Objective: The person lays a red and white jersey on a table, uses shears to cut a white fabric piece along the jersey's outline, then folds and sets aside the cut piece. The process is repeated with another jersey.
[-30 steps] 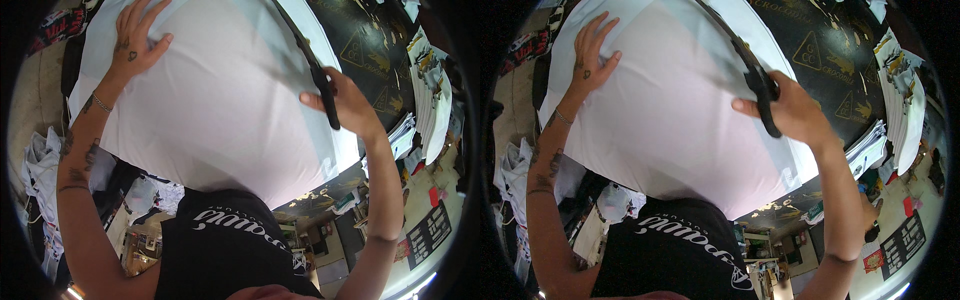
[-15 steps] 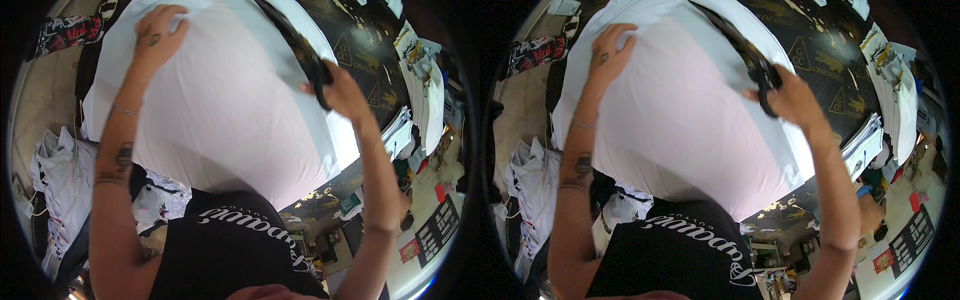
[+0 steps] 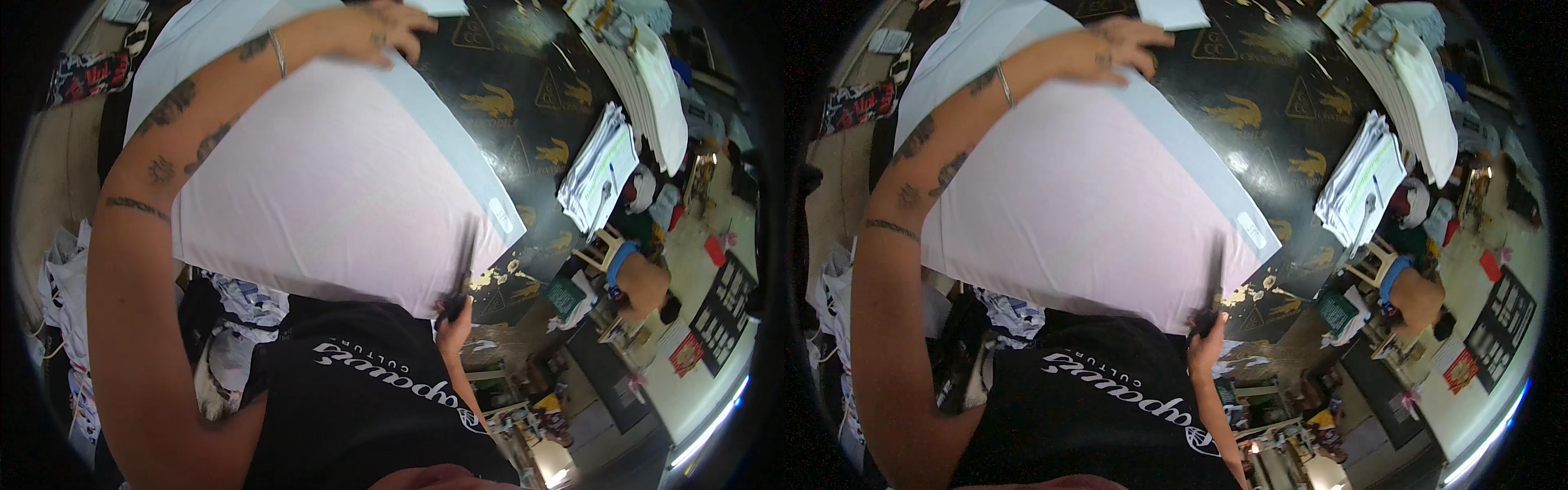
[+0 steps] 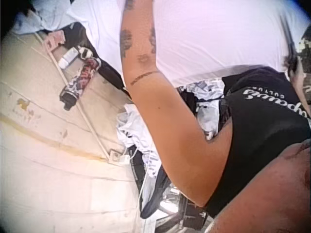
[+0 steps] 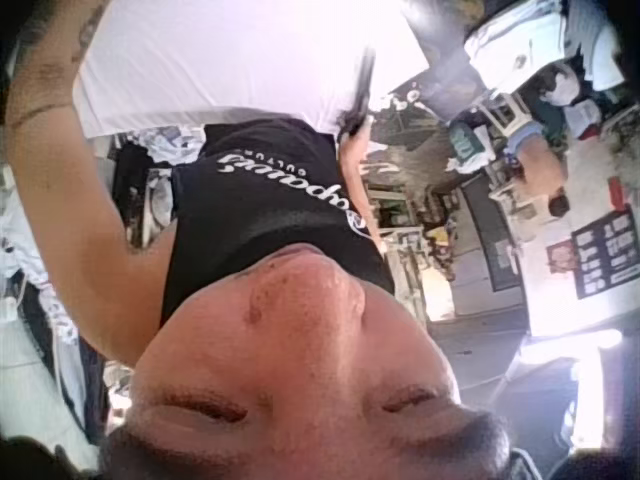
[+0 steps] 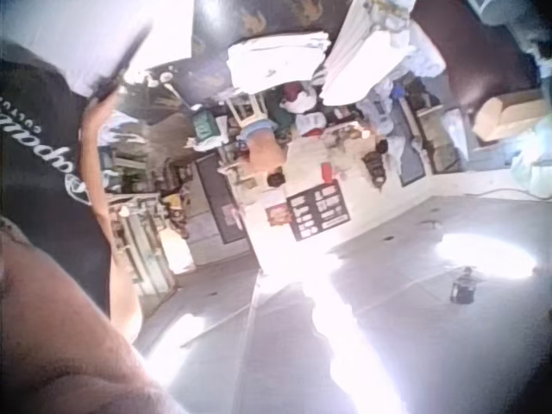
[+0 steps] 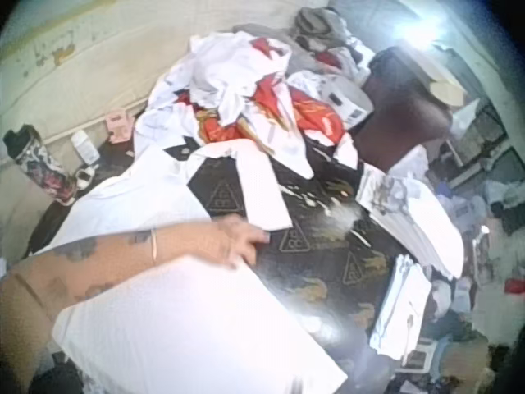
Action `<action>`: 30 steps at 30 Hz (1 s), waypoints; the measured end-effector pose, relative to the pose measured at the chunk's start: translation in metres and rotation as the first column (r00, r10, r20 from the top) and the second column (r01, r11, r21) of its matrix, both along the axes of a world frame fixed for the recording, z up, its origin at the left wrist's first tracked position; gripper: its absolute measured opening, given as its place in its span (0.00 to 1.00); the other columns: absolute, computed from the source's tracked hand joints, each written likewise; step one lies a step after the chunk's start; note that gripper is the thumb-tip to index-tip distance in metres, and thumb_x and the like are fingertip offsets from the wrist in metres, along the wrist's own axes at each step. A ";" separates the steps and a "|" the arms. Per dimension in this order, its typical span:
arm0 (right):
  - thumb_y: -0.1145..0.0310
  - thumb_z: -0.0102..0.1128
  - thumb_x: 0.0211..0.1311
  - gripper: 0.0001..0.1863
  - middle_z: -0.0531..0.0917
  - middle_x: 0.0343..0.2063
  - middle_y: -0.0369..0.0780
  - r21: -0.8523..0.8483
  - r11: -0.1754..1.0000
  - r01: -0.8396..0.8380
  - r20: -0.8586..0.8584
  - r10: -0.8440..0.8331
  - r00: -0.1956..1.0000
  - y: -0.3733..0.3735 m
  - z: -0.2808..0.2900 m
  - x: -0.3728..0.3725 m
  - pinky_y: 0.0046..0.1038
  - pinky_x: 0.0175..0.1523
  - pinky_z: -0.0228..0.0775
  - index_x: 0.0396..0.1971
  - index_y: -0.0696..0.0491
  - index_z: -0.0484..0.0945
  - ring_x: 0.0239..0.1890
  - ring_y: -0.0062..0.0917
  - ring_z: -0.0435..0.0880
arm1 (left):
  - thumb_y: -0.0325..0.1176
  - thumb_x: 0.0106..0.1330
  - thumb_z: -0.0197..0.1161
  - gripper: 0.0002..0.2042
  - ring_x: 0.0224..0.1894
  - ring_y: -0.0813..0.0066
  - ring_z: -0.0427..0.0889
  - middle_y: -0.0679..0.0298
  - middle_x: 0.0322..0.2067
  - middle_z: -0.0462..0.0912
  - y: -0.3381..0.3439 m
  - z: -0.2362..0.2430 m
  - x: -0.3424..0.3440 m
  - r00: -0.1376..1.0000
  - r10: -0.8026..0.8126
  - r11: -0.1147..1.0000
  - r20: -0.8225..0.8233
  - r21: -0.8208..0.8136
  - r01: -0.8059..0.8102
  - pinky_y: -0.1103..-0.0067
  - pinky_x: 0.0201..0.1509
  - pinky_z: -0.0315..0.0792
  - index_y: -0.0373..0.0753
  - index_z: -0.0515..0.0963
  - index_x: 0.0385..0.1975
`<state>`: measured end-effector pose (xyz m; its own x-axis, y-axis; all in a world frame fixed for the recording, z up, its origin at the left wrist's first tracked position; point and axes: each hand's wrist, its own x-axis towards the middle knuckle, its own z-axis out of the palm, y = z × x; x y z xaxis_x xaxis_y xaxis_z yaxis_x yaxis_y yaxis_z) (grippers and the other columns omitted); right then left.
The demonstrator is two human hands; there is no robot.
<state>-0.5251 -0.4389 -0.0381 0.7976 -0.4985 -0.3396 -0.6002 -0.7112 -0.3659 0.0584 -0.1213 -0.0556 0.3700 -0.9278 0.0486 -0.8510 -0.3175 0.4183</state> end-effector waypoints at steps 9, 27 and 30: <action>0.81 0.62 0.55 0.33 0.84 0.52 0.53 -0.379 0.886 -0.268 0.079 0.319 0.944 -0.138 0.060 0.192 0.43 0.55 0.79 0.65 0.51 0.75 0.52 0.47 0.86 | 0.33 0.70 0.56 0.16 0.66 0.49 0.70 0.54 0.51 0.79 -0.033 -0.007 0.012 0.847 0.218 0.976 0.485 -0.123 -0.181 0.43 0.70 0.58 0.44 0.78 0.56; 0.46 0.78 0.58 0.42 0.76 0.31 0.33 0.895 0.432 0.112 -0.369 0.576 0.730 -0.180 0.075 -0.063 0.23 0.35 0.63 0.66 0.52 0.68 0.33 0.17 0.73 | 0.26 0.58 0.70 0.12 0.55 0.58 0.79 0.58 0.49 0.81 -0.024 0.013 -0.547 0.766 0.616 0.727 -0.185 -0.241 -0.643 0.63 0.61 0.71 0.40 0.86 0.43; 0.44 0.78 0.58 0.43 0.77 0.32 0.34 0.833 0.543 -0.102 -0.347 0.657 0.669 -0.141 0.047 -0.049 0.25 0.38 0.67 0.65 0.52 0.68 0.33 0.20 0.74 | 0.28 0.58 0.74 0.14 0.48 0.59 0.80 0.60 0.43 0.82 -0.048 0.006 -0.565 0.786 0.612 0.763 -0.086 -0.198 -0.615 0.65 0.56 0.71 0.40 0.86 0.45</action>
<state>-0.5738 -0.5799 0.0089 0.3344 0.4307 -0.8382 -0.5985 -0.5900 -0.5419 -0.5061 -0.1694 -0.0494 0.8590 -0.4715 0.1994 -0.4971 -0.6754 0.5447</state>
